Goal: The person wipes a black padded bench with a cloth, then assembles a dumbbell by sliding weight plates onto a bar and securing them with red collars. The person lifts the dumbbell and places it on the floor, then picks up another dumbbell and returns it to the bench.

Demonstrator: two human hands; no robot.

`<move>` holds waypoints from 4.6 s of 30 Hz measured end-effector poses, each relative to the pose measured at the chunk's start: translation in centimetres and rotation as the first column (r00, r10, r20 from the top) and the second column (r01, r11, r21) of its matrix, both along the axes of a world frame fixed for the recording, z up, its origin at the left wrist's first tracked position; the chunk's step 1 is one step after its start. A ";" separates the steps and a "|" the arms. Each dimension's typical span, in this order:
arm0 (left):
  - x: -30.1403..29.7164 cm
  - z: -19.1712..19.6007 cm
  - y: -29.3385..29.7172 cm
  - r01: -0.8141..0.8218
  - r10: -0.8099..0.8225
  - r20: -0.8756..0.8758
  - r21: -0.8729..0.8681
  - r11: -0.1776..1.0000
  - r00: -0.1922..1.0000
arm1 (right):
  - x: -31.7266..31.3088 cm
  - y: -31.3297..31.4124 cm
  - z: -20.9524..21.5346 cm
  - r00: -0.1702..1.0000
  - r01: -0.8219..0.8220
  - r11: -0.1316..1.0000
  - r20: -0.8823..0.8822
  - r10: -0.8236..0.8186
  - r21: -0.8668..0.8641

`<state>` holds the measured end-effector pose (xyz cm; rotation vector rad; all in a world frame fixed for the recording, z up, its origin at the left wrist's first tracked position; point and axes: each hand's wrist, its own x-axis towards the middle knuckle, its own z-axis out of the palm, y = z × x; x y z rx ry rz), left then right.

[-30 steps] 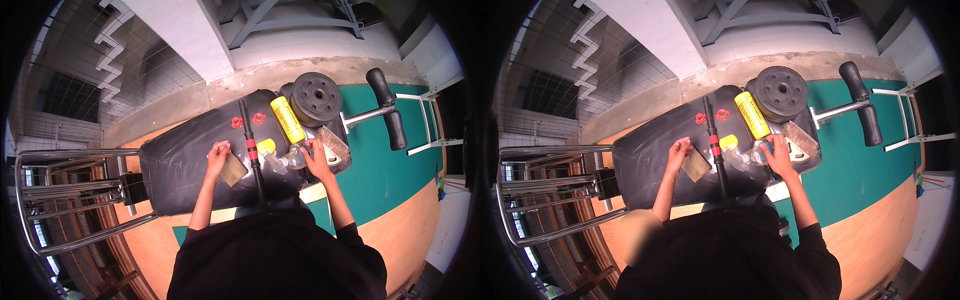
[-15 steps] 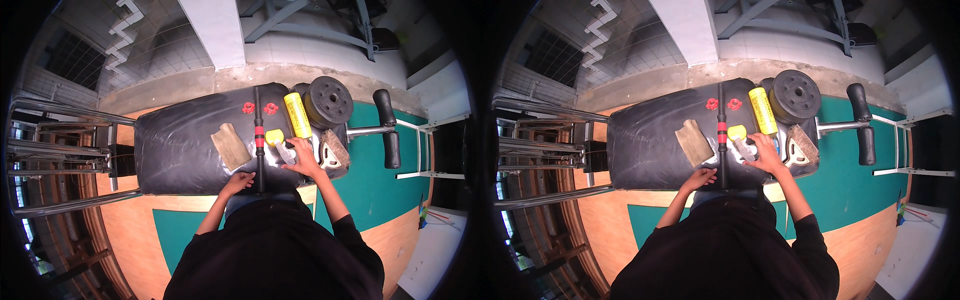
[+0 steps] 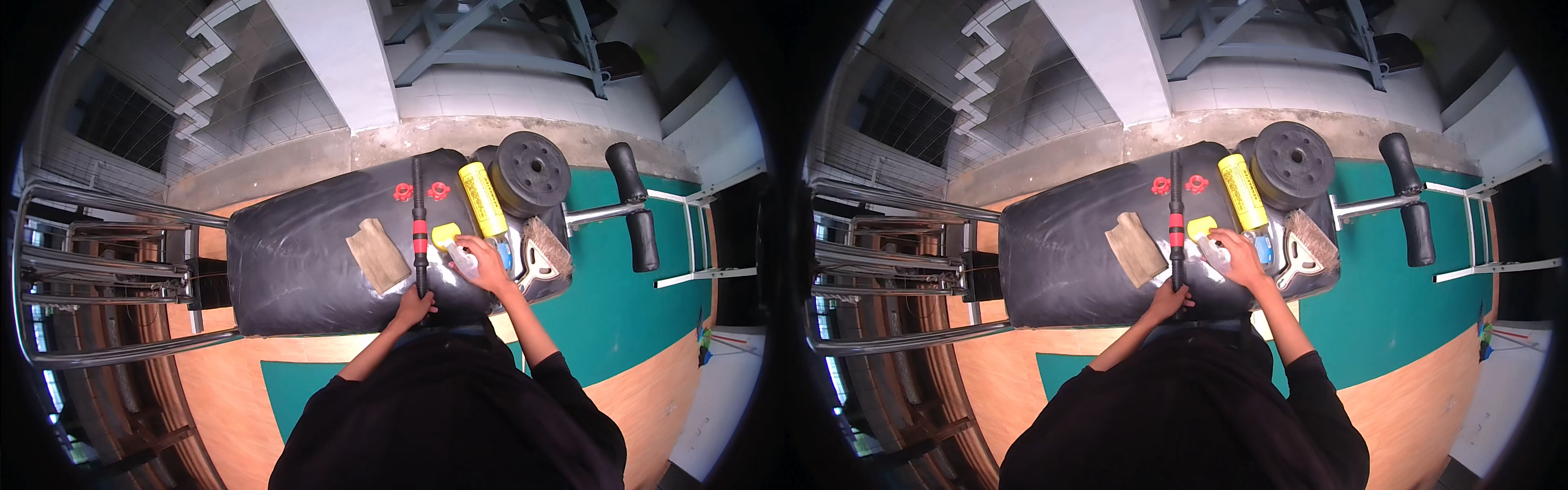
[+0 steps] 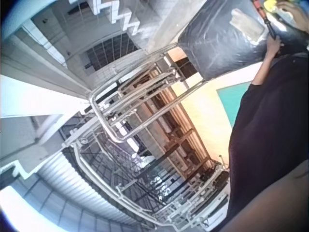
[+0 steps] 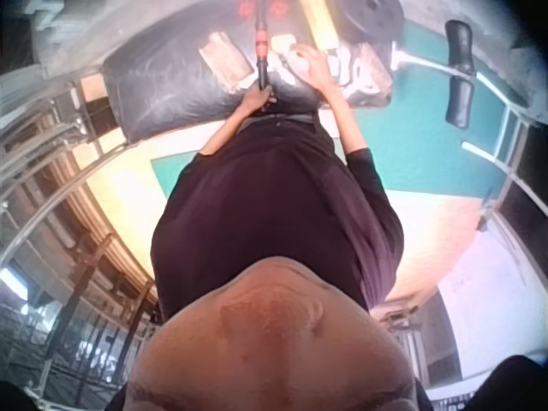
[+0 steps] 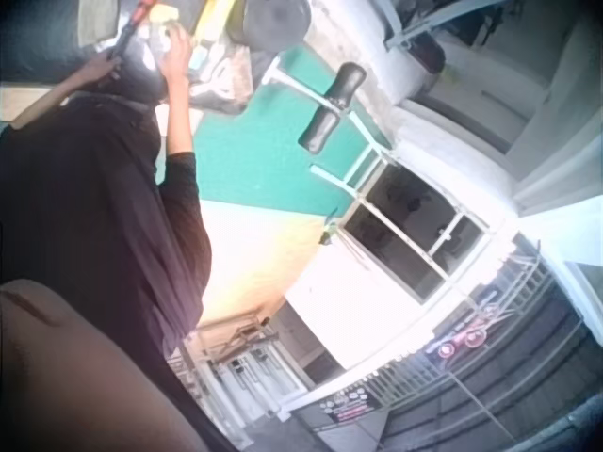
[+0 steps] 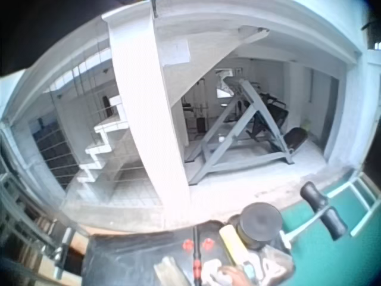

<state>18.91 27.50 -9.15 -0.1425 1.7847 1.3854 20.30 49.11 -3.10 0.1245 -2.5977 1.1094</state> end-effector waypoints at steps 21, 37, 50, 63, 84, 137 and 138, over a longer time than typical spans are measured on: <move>-1.5 7.6 -4.0 -0.140 0.197 -0.350 0.180 0.974 0.916 | 0.4 0.5 10.2 0.990 0.136 0.902 0.076 -0.115 -0.411; -4.3 10.0 -3.9 -0.050 0.046 -0.777 0.019 0.999 0.628 | -5.0 1.7 16.7 0.942 0.327 0.782 0.114 -0.317 -0.531; -4.2 10.2 -2.6 -0.087 0.148 -0.621 0.128 0.988 0.770 | -2.1 1.4 17.2 0.964 0.266 0.800 0.162 -0.211 -0.537; -7.3 14.7 0.8 -0.107 0.263 -0.316 0.437 0.893 0.912 | -1.3 -2.2 17.1 0.983 0.143 0.960 0.147 -0.110 -0.242; -10.4 14.7 2.2 0.127 0.188 -0.381 0.664 0.737 0.905 | -0.1 -4.4 17.2 0.988 0.141 0.923 0.108 -0.109 -0.358; -8.2 11.4 -11.3 -0.606 0.629 0.016 0.293 0.740 0.777 | 6.6 -0.1 -3.0 0.918 0.384 0.919 -0.146 -0.369 0.086; -8.2 11.7 -11.8 -0.628 0.645 0.027 0.263 0.733 0.764 | 8.2 -0.4 -3.8 0.911 0.381 0.924 -0.184 -0.369 0.034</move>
